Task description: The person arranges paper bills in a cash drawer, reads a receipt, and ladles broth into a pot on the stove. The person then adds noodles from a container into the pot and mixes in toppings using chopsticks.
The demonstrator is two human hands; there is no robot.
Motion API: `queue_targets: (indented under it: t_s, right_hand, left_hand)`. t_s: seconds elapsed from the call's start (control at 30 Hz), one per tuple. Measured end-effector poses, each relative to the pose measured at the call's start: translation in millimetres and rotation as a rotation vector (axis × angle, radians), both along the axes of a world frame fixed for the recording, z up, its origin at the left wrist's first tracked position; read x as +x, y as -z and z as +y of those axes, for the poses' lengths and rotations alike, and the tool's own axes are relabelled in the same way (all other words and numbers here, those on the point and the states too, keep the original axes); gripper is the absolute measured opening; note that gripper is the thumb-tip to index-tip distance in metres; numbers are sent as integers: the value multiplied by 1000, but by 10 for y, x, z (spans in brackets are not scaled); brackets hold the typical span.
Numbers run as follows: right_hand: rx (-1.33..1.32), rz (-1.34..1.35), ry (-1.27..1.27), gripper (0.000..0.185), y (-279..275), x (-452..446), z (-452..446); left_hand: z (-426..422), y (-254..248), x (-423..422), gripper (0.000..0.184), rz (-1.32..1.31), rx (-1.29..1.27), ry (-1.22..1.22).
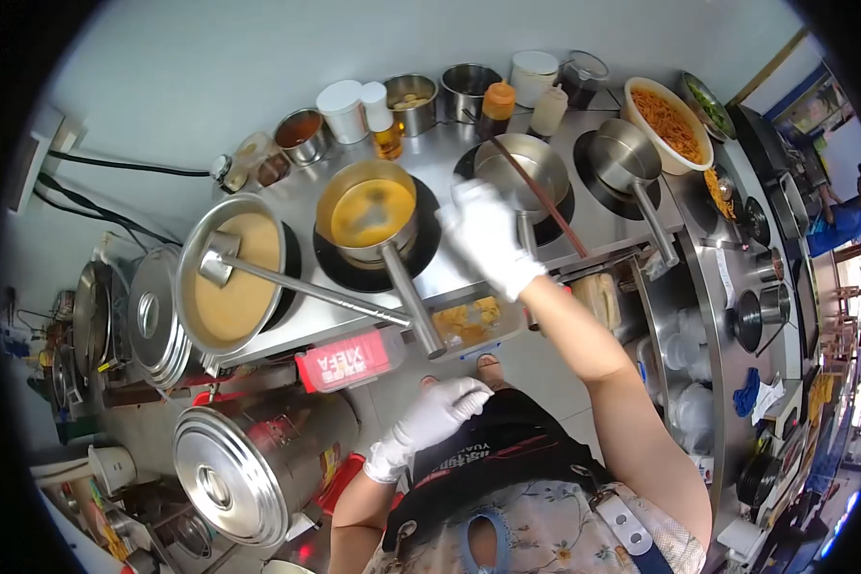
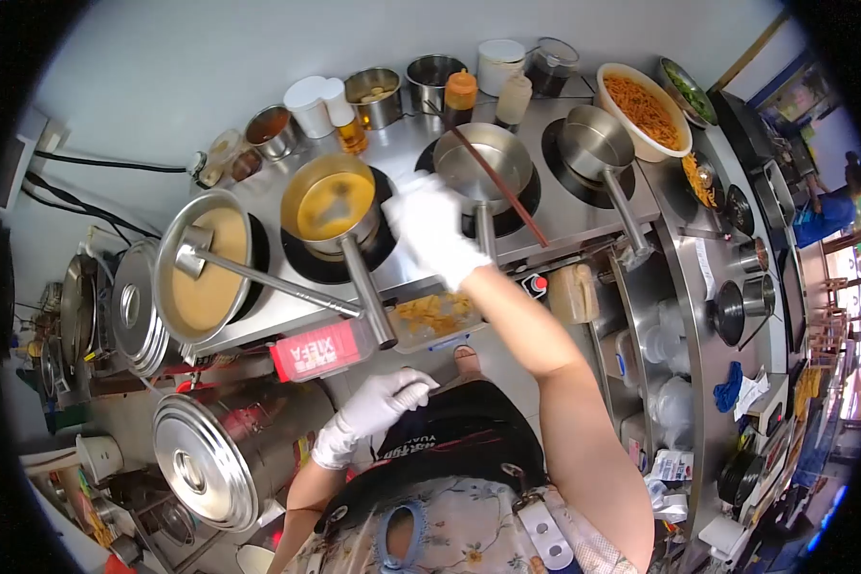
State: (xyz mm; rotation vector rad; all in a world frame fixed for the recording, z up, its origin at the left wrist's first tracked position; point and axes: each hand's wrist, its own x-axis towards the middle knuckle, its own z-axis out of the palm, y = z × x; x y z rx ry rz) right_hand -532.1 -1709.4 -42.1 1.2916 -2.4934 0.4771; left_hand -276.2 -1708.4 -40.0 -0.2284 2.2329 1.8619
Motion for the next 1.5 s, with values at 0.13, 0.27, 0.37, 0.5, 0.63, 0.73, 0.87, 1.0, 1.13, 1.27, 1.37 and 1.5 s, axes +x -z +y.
queue_targets:
  t_s: [0.13,0.27,0.37,0.5,0.63,0.73,0.87,1.0,1.13,1.27,1.37,1.5]
  right_hand:
    - [39,103,266,13,626,-1246,521]
    - [153,-114,234,15,980,-1621,650]
    - [102,-154,146,21,834,-1579,822]
    - [80,-254,-104,30,376,-1128,746]
    - [158,-318,-275,19,325,-518,-187]
    - [113,-174,-322,17,824,-266,-977]
    - [65,-18,-283,12,1112,-82,-1392]
    - [4,-69,-272,10,1140,-71,-1413]
    - [-117,-185,-386,35,384,-227,-794]
    - [-255,-369,-235,36,-88,-650,256]
    - [-417,-514,-58,28,-151,-980,1124]
    - [-500,-599,147,26,-22,-1221,2242]
  left_hand:
    - [23,-151,-337,30,-74,286,-99]
    - [72,-323,-517,28,-13,292,-271]
    - [50,-382,-384,28,38,260,-421]
    - [-118,-406,-7,28,57,267,-798]
    - [-182,-274,191,36,77,225,-1076]
    - [-200,-286,209,35,104,261,-1158]
    - [-198,-253,261,30,111,232,-1183]
    - [-227,-236,282,29,95,223,-1198]
    - [-167,-367,-33,28,134,139,-1081]
    - [212,-459,-847,34,107,59,-508]
    - [534,13,-1543,57,6,-405,-339]
    - [687,733,-2109,52,-217,-322,-520]
